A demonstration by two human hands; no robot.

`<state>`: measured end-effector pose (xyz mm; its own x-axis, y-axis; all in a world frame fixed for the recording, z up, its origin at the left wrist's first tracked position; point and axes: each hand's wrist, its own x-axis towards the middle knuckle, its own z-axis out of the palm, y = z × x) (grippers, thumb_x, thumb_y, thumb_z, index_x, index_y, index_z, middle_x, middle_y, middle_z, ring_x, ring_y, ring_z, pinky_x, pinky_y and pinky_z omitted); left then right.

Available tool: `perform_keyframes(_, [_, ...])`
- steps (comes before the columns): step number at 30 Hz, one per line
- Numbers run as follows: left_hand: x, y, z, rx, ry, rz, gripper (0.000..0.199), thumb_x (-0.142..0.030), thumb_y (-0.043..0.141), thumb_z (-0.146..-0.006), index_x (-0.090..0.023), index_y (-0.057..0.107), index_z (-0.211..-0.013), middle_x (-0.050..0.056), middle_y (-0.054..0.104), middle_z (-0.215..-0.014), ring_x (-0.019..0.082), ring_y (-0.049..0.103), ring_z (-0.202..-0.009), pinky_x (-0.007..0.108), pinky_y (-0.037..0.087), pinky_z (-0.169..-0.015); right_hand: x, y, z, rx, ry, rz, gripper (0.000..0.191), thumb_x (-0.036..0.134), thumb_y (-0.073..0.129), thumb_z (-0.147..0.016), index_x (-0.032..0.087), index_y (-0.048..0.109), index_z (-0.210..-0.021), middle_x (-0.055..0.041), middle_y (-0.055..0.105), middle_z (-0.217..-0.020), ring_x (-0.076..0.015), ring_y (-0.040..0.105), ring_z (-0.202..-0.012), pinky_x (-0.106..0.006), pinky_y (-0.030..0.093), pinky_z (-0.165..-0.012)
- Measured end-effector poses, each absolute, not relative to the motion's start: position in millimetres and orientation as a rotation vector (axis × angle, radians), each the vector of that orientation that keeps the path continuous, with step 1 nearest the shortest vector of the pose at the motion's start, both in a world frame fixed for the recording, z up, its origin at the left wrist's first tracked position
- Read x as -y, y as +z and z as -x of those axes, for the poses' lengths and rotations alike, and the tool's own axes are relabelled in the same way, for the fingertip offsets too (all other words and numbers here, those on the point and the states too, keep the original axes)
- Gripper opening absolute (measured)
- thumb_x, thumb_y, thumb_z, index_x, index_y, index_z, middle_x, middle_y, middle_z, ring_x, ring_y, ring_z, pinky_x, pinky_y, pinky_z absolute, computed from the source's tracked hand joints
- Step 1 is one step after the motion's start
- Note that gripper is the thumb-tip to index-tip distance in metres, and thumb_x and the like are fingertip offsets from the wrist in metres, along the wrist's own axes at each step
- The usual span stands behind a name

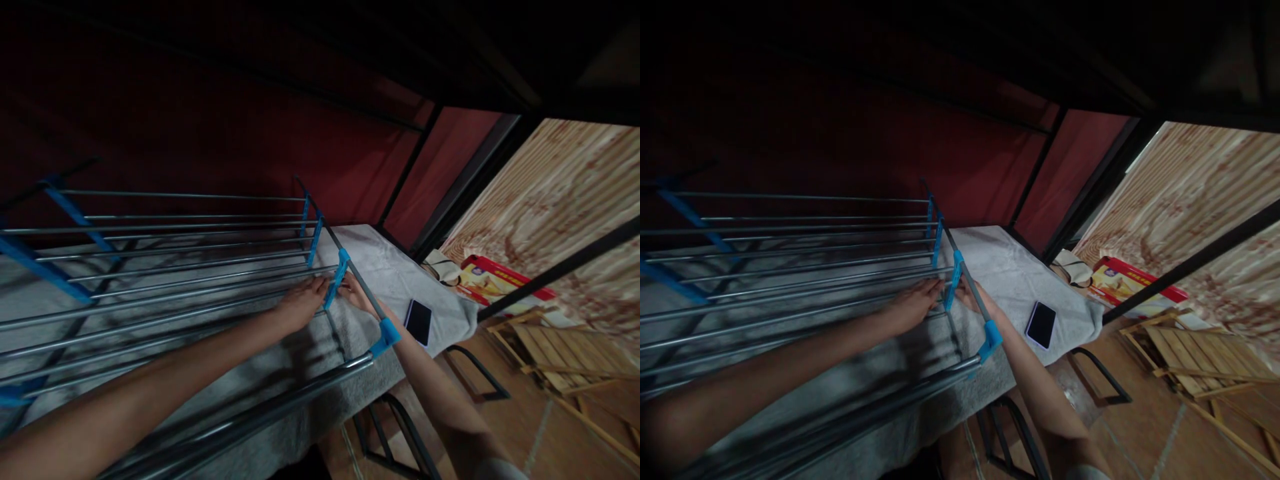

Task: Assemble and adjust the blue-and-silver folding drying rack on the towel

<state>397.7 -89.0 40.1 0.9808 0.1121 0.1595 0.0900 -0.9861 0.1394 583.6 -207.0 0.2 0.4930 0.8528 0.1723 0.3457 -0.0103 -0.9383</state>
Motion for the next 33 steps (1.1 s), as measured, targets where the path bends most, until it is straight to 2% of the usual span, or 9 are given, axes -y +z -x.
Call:
perform_keyframes(3, [90.1,55.6,-376.1,0.07,0.473,-3.158,0.049,-0.007,0.038,-0.094,-0.014,0.05,-0.141,0.014,0.056,-0.143,0.026,0.049,-0.135,0.041,0.034,-0.117,211.5,28.6,-591.3,0.915,0.532,1.522,0.043,0.044,0.071,-0.075,0.024,0.067,-0.113,-0.0054,0.071,-0.111,-0.0238,0.064,-0.105,-0.041,0.049,-0.101])
perform_keyframes(6, [83.3,75.8,-378.9,-0.163,0.625,-3.151,0.041,-0.02,0.042,-0.098,-0.013,0.052,-0.137,0.016,0.061,-0.134,0.03,0.053,-0.128,0.045,0.039,-0.111,208.9,56.3,-590.1,0.764,0.561,1.46,0.047,0.055,0.065,-0.08,0.024,0.067,-0.115,-0.0053,0.071,-0.116,-0.0223,0.064,-0.11,-0.038,0.048,-0.102])
perform_keyframes(9, [72.2,86.8,-397.3,-0.478,0.337,-2.983,0.038,-0.034,0.043,-0.1,-0.018,0.057,-0.131,0.013,0.068,-0.12,0.029,0.065,-0.109,0.042,0.051,-0.092,202.6,72.6,-579.7,0.756,0.674,1.462,0.044,0.059,0.067,-0.079,0.021,0.071,-0.101,-0.0048,0.074,-0.102,-0.0217,0.067,-0.099,-0.037,0.05,-0.097])
perform_keyframes(11, [66.4,87.7,-407.3,-0.49,0.179,-2.9,0.037,-0.037,0.037,-0.101,-0.024,0.061,-0.127,0.01,0.071,-0.116,0.029,0.069,-0.103,0.04,0.053,-0.085,199.5,76.3,-572.9,0.805,0.713,1.489,0.043,0.059,0.067,-0.078,0.02,0.071,-0.096,-0.0043,0.074,-0.094,-0.0207,0.067,-0.091,-0.037,0.051,-0.094])
perform_keyframes(19, [66.3,87.0,-408.4,-0.477,0.215,-2.842,0.04,-0.04,0.032,-0.102,-0.028,0.065,-0.121,0.007,0.073,-0.115,0.031,0.069,-0.104,0.041,0.052,-0.083,198.3,76.8,-569.0,0.834,0.701,1.522,0.04,0.057,0.065,-0.081,0.019,0.069,-0.092,-0.0041,0.072,-0.09,-0.0202,0.066,-0.088,-0.036,0.052,-0.09])
perform_keyframes(25, [65.3,92.5,-409.9,-0.503,0.214,-2.845,0.041,-0.039,0.032,-0.102,-0.03,0.064,-0.126,0.007,0.073,-0.117,0.029,0.069,-0.105,0.04,0.052,-0.085,198.4,76.3,-567.5,0.864,0.69,1.498,0.041,0.06,0.065,-0.08,0.02,0.067,-0.089,-0.0011,0.069,-0.084,-0.0185,0.064,-0.083,-0.034,0.052,-0.087])
perform_keyframes(33, [68.9,97.1,-409.8,-0.501,0.167,-2.905,0.041,-0.038,0.032,-0.102,-0.032,0.063,-0.128,0.007,0.073,-0.117,0.03,0.07,-0.103,0.041,0.053,-0.083,198.2,72.8,-568.2,0.869,0.648,1.532,0.043,0.06,0.063,-0.082,0.021,0.07,-0.099,-0.0012,0.069,-0.089,-0.0176,0.063,-0.082,-0.034,0.053,-0.087])
